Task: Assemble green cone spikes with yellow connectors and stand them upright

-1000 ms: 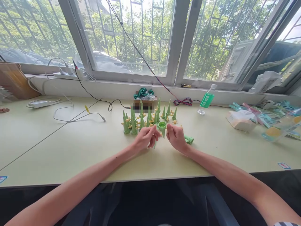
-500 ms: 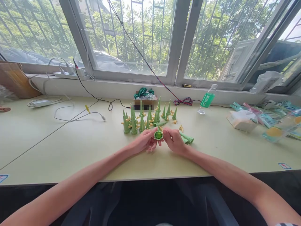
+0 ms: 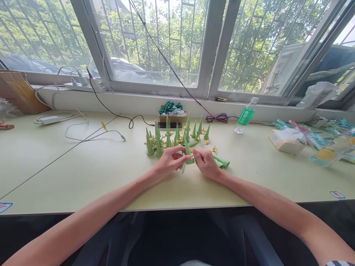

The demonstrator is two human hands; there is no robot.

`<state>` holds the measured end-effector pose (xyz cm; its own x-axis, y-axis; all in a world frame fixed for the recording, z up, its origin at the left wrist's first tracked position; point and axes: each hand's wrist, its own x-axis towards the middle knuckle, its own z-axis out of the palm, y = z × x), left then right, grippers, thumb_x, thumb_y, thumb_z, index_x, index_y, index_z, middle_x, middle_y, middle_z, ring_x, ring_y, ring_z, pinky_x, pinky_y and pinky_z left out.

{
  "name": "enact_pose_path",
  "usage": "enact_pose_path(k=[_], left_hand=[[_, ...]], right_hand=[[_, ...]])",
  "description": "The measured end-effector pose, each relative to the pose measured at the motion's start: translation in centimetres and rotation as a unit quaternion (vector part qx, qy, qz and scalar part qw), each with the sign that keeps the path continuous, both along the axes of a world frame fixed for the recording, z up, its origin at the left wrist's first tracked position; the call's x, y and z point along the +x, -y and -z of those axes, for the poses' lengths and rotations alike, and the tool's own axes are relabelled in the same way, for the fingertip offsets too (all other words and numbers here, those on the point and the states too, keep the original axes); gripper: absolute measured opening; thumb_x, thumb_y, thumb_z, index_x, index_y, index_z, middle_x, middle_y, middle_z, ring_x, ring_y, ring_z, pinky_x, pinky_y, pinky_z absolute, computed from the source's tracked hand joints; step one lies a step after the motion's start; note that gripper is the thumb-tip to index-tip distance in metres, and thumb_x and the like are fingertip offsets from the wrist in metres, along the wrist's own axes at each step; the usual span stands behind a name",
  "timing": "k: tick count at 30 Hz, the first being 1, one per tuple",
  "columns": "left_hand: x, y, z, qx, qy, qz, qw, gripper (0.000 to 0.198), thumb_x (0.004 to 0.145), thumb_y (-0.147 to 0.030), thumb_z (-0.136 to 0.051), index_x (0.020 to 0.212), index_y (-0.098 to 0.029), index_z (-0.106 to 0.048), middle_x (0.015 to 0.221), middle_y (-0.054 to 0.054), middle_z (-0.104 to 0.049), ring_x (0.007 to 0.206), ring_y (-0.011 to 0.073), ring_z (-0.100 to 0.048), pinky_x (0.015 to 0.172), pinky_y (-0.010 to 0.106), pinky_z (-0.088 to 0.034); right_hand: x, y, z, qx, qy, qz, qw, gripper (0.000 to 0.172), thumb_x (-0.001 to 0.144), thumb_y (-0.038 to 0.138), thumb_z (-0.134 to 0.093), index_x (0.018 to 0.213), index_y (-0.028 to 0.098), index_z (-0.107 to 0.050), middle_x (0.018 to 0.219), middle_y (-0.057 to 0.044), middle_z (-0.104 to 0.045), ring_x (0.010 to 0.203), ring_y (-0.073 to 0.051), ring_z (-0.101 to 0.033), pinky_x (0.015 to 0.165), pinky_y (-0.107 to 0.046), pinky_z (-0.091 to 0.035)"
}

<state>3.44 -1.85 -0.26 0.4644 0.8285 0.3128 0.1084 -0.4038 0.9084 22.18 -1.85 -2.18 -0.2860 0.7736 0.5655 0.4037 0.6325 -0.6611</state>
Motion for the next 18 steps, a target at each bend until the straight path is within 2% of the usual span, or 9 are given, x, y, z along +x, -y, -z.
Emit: enact_pose_path(k=[2,5,8,11,14,16,18], left_hand=[[0.2,-0.01,0.1,0.024,0.003,-0.024,0.999,0.035,0.082,-0.048,-0.071,0.084,-0.016,-0.056,0.052,-0.006,-0.047,0.04,0.0064,-0.045,0.04,0.018,-0.034],[0.41,-0.25,0.46,0.096,0.004,-0.068,0.993,0.036,0.08,-0.049,-0.073,0.082,-0.015,-0.06,0.071,-0.001,-0.052,0.044,0.0043,-0.046,0.041,0.019,-0.039],[0.32,-0.62,0.83,0.203,-0.025,-0.091,0.975,0.029,0.083,-0.045,-0.07,0.084,-0.016,-0.066,0.086,0.002,-0.054,0.051,0.004,-0.046,0.046,0.02,-0.042],[0.16,-0.79,0.91,0.27,-0.062,-0.095,0.956,0.021,0.088,-0.039,-0.066,0.091,-0.018,-0.068,0.088,0.002,-0.056,0.051,0.0034,-0.045,0.05,0.02,-0.043],[0.26,-0.64,0.72,0.256,-0.068,-0.104,0.959,0.022,0.089,-0.04,-0.064,0.092,-0.018,-0.065,0.091,0.003,-0.058,0.051,0.0041,-0.045,0.05,0.02,-0.043],[0.43,-0.49,0.55,0.198,-0.045,-0.11,0.973,0.026,0.089,-0.044,-0.063,0.095,-0.018,-0.06,0.092,0.003,-0.059,0.049,0.0037,-0.046,0.046,0.019,-0.041],[0.58,-0.41,0.41,0.113,-0.016,-0.098,0.989,0.032,0.09,-0.049,-0.06,0.095,-0.018,-0.056,0.084,0.001,-0.059,0.044,0.0033,-0.047,0.04,0.017,-0.038]], right_hand=[[-0.06,-0.07,-0.02,-0.011,-0.009,0.003,1.0,0.056,0.101,0.055,-0.031,0.057,0.021,-0.037,0.048,0.002,-0.04,0.046,-0.01,-0.034,0.047,-0.027,-0.028],[-0.24,-0.16,-0.09,-0.037,-0.025,0.005,0.999,0.059,0.099,0.059,-0.033,0.054,0.02,-0.038,0.045,0.002,-0.04,0.044,-0.01,-0.035,0.045,-0.026,-0.029],[-0.48,-0.2,-0.14,-0.085,-0.048,-0.002,0.995,0.061,0.097,0.061,-0.035,0.051,0.021,-0.037,0.042,0.002,-0.038,0.041,-0.01,-0.035,0.043,-0.026,-0.029],[-0.67,-0.22,-0.15,-0.124,-0.067,-0.007,0.99,0.061,0.096,0.062,-0.037,0.051,0.021,-0.037,0.041,0.003,-0.038,0.04,-0.01,-0.036,0.042,-0.026,-0.029],[-0.68,-0.3,-0.26,-0.109,-0.083,0.004,0.991,0.059,0.096,0.061,-0.039,0.052,0.021,-0.037,0.042,0.003,-0.039,0.04,-0.01,-0.036,0.042,-0.026,-0.029],[-0.53,-0.39,-0.44,-0.082,-0.092,0.023,0.992,0.058,0.097,0.06,-0.039,0.054,0.021,-0.037,0.042,0.003,-0.039,0.041,-0.01,-0.036,0.042,-0.026,-0.028],[-0.3,-0.47,-0.64,-0.057,-0.095,0.045,0.993,0.057,0.098,0.059,-0.038,0.055,0.022,-0.036,0.044,0.003,-0.04,0.042,-0.011,-0.036,0.043,-0.027,-0.029]])
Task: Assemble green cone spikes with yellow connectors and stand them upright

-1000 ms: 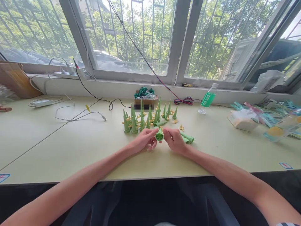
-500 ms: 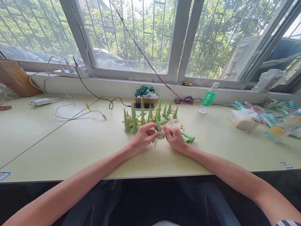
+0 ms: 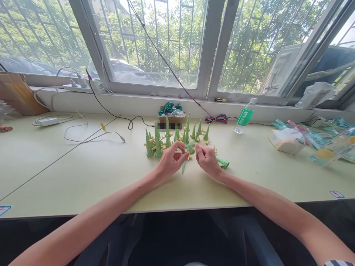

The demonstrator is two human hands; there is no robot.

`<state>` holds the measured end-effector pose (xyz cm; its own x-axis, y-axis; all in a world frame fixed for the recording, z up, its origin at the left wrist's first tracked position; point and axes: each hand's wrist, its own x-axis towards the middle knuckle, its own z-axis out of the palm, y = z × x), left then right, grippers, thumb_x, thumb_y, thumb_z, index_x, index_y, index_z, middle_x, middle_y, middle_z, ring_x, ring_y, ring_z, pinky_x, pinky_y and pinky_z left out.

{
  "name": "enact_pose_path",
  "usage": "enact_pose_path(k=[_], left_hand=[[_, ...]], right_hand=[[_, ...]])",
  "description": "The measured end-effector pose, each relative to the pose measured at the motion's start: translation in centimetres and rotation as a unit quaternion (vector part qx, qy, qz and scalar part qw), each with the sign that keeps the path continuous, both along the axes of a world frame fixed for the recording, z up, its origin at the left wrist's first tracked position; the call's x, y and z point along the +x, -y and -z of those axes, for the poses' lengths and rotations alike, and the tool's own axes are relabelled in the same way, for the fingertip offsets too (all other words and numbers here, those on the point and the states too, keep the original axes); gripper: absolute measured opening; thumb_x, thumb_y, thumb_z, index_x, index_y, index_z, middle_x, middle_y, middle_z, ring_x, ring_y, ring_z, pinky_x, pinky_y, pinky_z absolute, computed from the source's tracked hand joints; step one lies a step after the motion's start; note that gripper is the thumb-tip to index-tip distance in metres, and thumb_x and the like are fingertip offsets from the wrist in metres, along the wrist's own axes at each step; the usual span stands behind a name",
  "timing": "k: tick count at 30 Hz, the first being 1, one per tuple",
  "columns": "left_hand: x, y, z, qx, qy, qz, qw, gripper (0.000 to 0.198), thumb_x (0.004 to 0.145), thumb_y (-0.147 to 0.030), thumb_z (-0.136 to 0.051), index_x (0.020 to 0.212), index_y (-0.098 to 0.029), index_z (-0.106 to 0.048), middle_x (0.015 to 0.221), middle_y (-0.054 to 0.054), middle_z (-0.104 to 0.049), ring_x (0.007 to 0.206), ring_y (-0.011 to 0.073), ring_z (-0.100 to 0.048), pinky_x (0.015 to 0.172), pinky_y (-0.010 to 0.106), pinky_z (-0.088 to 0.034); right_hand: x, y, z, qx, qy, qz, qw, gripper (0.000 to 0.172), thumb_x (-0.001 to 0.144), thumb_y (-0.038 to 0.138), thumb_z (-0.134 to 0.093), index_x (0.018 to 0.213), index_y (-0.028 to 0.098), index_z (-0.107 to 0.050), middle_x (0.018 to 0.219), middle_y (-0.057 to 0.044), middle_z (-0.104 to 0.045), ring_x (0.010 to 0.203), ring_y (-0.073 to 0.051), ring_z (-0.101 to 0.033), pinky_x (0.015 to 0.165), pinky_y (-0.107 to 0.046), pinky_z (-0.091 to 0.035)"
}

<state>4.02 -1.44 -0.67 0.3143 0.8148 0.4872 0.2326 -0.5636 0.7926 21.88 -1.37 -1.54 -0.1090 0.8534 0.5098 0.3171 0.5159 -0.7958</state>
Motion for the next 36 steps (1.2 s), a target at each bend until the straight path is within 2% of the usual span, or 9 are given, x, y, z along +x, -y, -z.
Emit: enact_pose_path(k=[3,6,15,18,22,28,32,36], left_hand=[[0.05,-0.06,-0.11,-0.148,0.015,0.075,0.986,0.047,0.093,-0.059,-0.048,0.085,-0.014,-0.058,0.067,0.0,-0.057,0.04,0.0065,-0.05,0.035,0.018,-0.035],[-0.06,-0.15,-0.15,-0.259,0.025,0.148,0.954,0.059,0.092,-0.065,-0.042,0.077,-0.011,-0.06,0.062,0.003,-0.058,0.04,0.0082,-0.051,0.035,0.019,-0.037],[-0.51,-0.34,-0.15,-0.315,0.095,0.195,0.924,0.05,0.086,-0.059,-0.06,0.08,-0.009,-0.065,0.06,0.001,-0.059,0.039,0.0049,-0.044,0.037,0.019,-0.033],[-0.64,-0.48,-0.05,-0.32,0.098,0.202,0.92,0.048,0.086,-0.057,-0.061,0.075,-0.01,-0.064,0.054,0.0,-0.055,0.038,0.0046,-0.041,0.037,0.019,-0.032],[-0.75,-0.33,-0.4,-0.292,0.082,0.18,0.936,0.042,0.085,-0.052,-0.065,0.072,-0.012,-0.06,0.05,-0.003,-0.051,0.04,0.0051,-0.042,0.039,0.018,-0.033],[-0.58,0.03,-0.7,-0.207,0.057,0.139,0.967,0.035,0.084,-0.047,-0.068,0.083,-0.015,-0.054,0.066,-0.003,-0.058,0.04,0.0044,-0.048,0.041,0.019,-0.034],[-0.44,0.07,-0.51,-0.167,0.046,0.136,0.976,0.033,0.086,-0.046,-0.065,0.093,-0.015,-0.056,0.083,0.001,-0.061,0.043,0.0042,-0.05,0.04,0.02,-0.034],[-0.32,0.04,-0.38,-0.146,0.037,0.129,0.98,0.031,0.087,-0.044,-0.064,0.096,-0.016,-0.055,0.087,0.002,-0.06,0.043,0.004,-0.051,0.039,0.02,-0.034]], right_hand=[[0.32,0.03,-0.19,0.028,0.021,0.002,0.999,0.054,0.099,0.057,-0.036,0.058,0.021,-0.038,0.047,0.002,-0.042,0.045,-0.011,-0.038,0.046,-0.027,-0.031],[0.43,0.21,-0.06,0.039,0.051,-0.031,0.997,0.052,0.1,0.055,-0.035,0.062,0.021,-0.042,0.05,0.001,-0.046,0.046,-0.012,-0.04,0.048,-0.027,-0.032],[0.33,0.21,0.6,0.033,0.055,-0.06,0.996,0.053,0.102,0.052,-0.033,0.06,0.021,-0.044,0.049,0.002,-0.045,0.045,-0.011,-0.04,0.049,-0.026,-0.033],[0.42,0.13,0.59,0.038,0.06,-0.061,0.996,0.051,0.101,0.051,-0.035,0.062,0.02,-0.044,0.051,0.002,-0.046,0.047,-0.011,-0.04,0.049,-0.026,-0.033],[0.43,0.2,0.51,0.037,0.069,-0.061,0.995,0.052,0.101,0.052,-0.035,0.061,0.02,-0.043,0.05,0.002,-0.045,0.046,-0.01,-0.039,0.048,-0.026,-0.032],[0.24,0.55,0.16,-0.007,0.064,-0.05,0.997,0.061,0.099,0.058,-0.033,0.054,0.02,-0.043,0.046,0.001,-0.046,0.044,-0.01,-0.041,0.046,-0.025,-0.033],[0.19,0.52,0.08,-0.026,0.053,-0.048,0.997,0.063,0.098,0.062,-0.033,0.051,0.02,-0.042,0.042,0.0,-0.045,0.042,-0.011,-0.041,0.045,-0.025,-0.033],[0.14,0.5,0.06,-0.04,0.041,-0.052,0.997,0.064,0.096,0.064,-0.034,0.049,0.02,-0.042,0.041,0.0,-0.044,0.041,-0.011,-0.041,0.044,-0.026,-0.034]])
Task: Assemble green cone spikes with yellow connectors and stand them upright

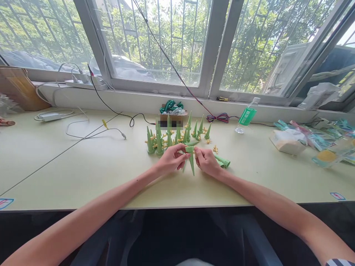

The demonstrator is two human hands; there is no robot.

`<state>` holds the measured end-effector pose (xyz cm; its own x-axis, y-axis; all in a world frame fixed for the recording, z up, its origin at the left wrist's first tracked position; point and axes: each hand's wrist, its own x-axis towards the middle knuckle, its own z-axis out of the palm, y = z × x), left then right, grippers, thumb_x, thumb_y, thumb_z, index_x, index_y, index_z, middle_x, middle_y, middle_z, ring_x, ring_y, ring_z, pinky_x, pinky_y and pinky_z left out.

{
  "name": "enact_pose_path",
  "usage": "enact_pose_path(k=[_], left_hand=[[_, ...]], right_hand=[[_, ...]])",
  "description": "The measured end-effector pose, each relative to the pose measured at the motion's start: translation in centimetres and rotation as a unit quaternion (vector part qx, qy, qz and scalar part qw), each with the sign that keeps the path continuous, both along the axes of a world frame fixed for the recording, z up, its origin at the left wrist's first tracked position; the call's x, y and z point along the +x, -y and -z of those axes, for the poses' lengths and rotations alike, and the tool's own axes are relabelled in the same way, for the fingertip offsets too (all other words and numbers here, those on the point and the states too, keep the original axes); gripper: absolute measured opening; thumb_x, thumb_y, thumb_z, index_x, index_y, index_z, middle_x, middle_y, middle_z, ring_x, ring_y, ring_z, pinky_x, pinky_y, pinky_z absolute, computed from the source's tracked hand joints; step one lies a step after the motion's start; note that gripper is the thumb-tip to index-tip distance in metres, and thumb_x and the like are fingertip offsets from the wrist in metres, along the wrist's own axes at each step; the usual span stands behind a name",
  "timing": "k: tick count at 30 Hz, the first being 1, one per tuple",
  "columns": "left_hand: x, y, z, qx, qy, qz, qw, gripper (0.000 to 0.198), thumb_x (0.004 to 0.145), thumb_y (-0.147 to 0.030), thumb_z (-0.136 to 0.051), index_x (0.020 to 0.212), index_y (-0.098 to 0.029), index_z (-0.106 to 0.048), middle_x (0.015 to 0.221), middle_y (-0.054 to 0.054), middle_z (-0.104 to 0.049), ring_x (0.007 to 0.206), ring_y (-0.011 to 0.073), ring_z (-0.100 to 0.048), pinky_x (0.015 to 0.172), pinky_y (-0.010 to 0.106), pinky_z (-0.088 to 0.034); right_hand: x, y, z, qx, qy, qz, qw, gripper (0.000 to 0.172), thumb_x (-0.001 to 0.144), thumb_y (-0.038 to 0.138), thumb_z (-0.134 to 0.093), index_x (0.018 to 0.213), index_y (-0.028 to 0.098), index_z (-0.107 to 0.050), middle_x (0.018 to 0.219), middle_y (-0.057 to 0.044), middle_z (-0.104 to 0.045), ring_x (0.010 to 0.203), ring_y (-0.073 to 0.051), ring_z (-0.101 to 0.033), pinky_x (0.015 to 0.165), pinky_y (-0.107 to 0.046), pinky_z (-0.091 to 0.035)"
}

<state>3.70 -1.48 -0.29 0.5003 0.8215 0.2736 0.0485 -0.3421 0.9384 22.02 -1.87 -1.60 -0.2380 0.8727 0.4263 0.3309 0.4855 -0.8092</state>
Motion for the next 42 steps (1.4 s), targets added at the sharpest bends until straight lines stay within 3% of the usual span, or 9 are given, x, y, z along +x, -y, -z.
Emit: enact_pose_path(k=[9,14,21,23,27,30,32,35,42], left_hand=[[0.1,-0.1,0.4,0.017,-0.009,-0.03,0.999,0.033,0.087,-0.045,-0.064,0.101,-0.017,-0.054,0.07,-0.002,-0.056,0.041,0.0048,-0.048,0.039,0.018,-0.037],[0.2,-0.1,0.3,0.024,-0.008,-0.031,0.999,0.035,0.088,-0.042,-0.063,0.11,-0.016,-0.056,0.085,0.003,-0.063,0.042,0.0043,-0.05,0.038,0.019,-0.038],[0.3,0.4,-0.5,0.018,-0.012,-0.028,0.999,0.042,0.087,-0.042,-0.065,0.121,-0.019,-0.053,0.076,-0.001,-0.057,0.043,0.0061,-0.053,0.038,0.018,-0.042],[0.3,0.4,-0.5,0.013,-0.01,-0.038,0.999,0.039,0.087,-0.041,-0.065,0.117,-0.019,-0.056,0.075,-0.002,-0.055,0.042,0.0057,-0.052,0.038,0.018,-0.041],[0.4,0.4,-0.4,-0.001,-0.024,-0.072,0.997,0.037,0.086,-0.041,-0.066,0.115,-0.02,-0.057,0.072,-0.003,-0.052,0.043,0.0064,-0.052,0.036,0.017,-0.037],[0.4,0.4,-0.3,-0.001,-0.047,-0.087,0.995,0.036,0.086,-0.04,-0.066,0.114,-0.02,-0.057,0.072,-0.003,-0.054,0.044,0.0068,-0.053,0.038,0.017,-0.038],[0.3,0.4,-0.3,0.001,-0.054,-0.092,0.994,0.035,0.086,-0.039,-0.065,0.114,-0.019,-0.058,0.072,-0.003,-0.056,0.044,0.0067,-0.053,0.041,0.018,-0.04],[0.2,0.3,-0.3,0.007,-0.061,-0.095,0.994,0.035,0.086,-0.039,-0.065,0.113,-0.02,-0.057,0.072,-0.002,-0.058,0.044,0.007,-0.053,0.043,0.019,-0.041],[0.2,0.3,-0.3,0.019,-0.062,-0.096,0.993,0.034,0.084,-0.04,-0.067,0.109,-0.021,-0.054,0.067,-0.004,-0.057,0.043,0.0077,-0.052,0.043,0.019,-0.041]], right_hand=[[0.0,0.1,-0.3,-0.013,-0.008,0.004,1.0,0.065,0.094,0.068,-0.036,0.05,0.02,-0.043,0.039,0.001,-0.043,0.039,-0.011,-0.04,0.042,-0.025,-0.033],[0.0,0.1,-0.6,-0.02,-0.004,0.005,1.0,0.064,0.094,0.068,-0.037,0.051,0.02,-0.044,0.038,0.002,-0.043,0.037,-0.01,-0.039,0.043,-0.025,-0.033],[1.3,-0.7,-1.7,-0.006,0.101,-0.069,0.992,0.064,0.1,0.058,-0.031,0.054,0.019,-0.05,0.041,0.002,-0.049,0.04,-0.01,-0.047,0.054,-0.024,-0.04],[2.2,-1.6,-2.1,0.04,0.147,-0.05,0.987,0.063,0.101,0.055,-0.029,0.055,0.018,-0.052,0.043,0.001,-0.05,0.045,-0.011,-0.051,0.058,-0.024,-0.041],[5.3,-4.4,-2.7,0.126,0.185,0.07,0.972,0.047,0.099,0.044,-0.041,0.063,0.018,-0.054,0.05,0.001,-0.053,0.048,-0.011,-0.047,0.057,-0.024,-0.036],[8.0,-6.8,-2.4,0.113,0.241,0.131,0.955,0.026,0.092,0.032,-0.052,0.074,0.018,-0.063,0.058,0.0,-0.06,0.052,-0.012,-0.049,0.057,-0.024,-0.036],[9.4,-8.0,-1.9,0.096,0.28,0.139,0.945,0.016,0.088,0.024,-0.055,0.083,0.018,-0.069,0.07,-0.003,-0.067,0.06,-0.014,-0.055,0.064,-0.024,-0.04],[10.4,-9.2,-1.0,0.087,0.313,0.129,0.937,0.019,0.086,0.016,-0.056,0.093,0.016,-0.074,0.084,-0.007,-0.068,0.07,-0.015,-0.06,0.073,-0.026,-0.044],[10.1,-10.2,0.4,0.089,0.334,0.115,0.931,0.02,0.085,0.01,-0.062,0.094,0.017,-0.077,0.087,-0.008,-0.064,0.073,-0.015,-0.059,0.075,-0.026,-0.046]])
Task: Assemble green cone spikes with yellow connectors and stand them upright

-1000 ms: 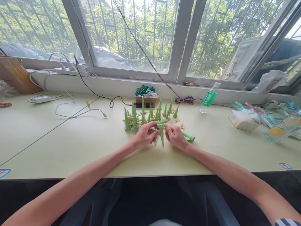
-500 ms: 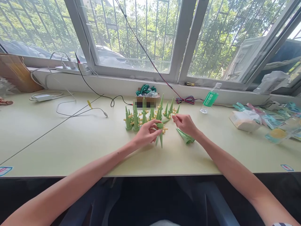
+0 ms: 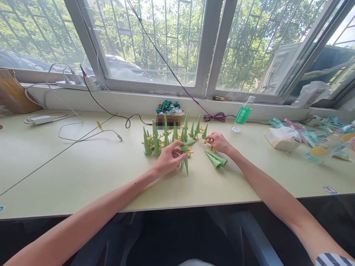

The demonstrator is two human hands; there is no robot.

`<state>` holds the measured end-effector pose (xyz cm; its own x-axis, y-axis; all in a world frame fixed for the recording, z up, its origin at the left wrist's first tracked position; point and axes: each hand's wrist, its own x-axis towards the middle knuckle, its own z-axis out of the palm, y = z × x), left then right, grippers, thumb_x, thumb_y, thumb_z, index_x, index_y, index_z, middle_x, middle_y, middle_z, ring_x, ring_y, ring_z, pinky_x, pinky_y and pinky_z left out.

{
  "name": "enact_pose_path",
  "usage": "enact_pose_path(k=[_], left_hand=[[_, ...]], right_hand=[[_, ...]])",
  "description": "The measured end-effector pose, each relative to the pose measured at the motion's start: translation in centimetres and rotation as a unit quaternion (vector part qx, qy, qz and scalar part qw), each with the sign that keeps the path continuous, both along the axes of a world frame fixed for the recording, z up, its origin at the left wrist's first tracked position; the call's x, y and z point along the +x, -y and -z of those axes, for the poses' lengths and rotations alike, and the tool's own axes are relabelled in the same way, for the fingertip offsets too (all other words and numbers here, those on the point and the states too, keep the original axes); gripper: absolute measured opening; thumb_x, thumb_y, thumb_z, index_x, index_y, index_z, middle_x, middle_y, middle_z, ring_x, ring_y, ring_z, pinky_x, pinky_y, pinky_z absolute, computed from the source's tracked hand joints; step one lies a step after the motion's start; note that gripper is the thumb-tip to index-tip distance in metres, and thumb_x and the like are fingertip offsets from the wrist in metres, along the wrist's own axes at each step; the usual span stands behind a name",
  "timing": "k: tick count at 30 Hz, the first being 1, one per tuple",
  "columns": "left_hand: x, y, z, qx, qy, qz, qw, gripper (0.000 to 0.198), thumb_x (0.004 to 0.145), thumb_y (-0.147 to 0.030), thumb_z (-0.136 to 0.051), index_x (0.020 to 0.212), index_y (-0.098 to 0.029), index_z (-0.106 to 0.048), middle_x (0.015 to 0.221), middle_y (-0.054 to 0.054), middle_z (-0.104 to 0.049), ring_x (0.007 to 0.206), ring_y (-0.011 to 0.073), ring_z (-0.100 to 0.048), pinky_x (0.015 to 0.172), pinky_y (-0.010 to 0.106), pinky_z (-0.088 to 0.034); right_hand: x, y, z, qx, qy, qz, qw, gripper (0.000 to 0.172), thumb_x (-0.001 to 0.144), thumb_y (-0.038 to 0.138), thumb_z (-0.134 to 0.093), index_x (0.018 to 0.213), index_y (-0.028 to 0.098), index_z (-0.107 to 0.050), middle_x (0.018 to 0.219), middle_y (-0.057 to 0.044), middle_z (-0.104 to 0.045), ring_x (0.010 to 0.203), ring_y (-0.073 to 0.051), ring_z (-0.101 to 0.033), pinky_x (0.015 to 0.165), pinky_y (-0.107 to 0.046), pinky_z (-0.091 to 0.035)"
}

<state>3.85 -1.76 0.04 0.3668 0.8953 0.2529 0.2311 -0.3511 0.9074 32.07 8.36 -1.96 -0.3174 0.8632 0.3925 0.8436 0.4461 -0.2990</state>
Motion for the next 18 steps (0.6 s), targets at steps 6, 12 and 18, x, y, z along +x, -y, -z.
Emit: enact_pose_path(k=[6,12,18], left_hand=[[-0.1,-0.1,0.2,-0.002,-0.022,-0.011,1.0,0.03,0.084,-0.042,-0.065,0.102,-0.019,-0.054,0.069,-0.002,-0.057,0.043,0.0082,-0.052,0.041,0.02,-0.039],[-0.1,-0.4,0.5,0.02,-0.067,-0.025,0.997,0.033,0.082,-0.043,-0.066,0.101,-0.018,-0.057,0.07,-0.001,-0.058,0.047,0.0086,-0.049,0.043,0.02,-0.036],[-0.2,-0.8,1.0,0.048,-0.123,-0.041,0.99,0.032,0.08,-0.044,-0.066,0.098,-0.017,-0.059,0.062,-0.003,-0.056,0.051,0.0108,-0.049,0.048,0.021,-0.036]], right_hand=[[-0.3,0.0,0.4,-0.02,0.002,-0.009,1.0,0.017,0.084,0.009,-0.062,0.091,0.015,-0.077,0.088,-0.008,-0.064,0.073,-0.014,-0.059,0.073,-0.025,-0.045],[-0.8,0.5,0.2,-0.04,0.005,-0.005,0.999,0.011,0.085,0.012,-0.064,0.089,0.013,-0.074,0.087,-0.008,-0.063,0.074,-0.015,-0.058,0.072,-0.025,-0.044],[-1.1,1.0,-0.1,-0.013,-0.021,0.015,1.0,0.011,0.089,0.017,-0.058,0.088,0.015,-0.068,0.09,-0.008,-0.059,0.074,-0.016,-0.056,0.074,-0.028,-0.044]])
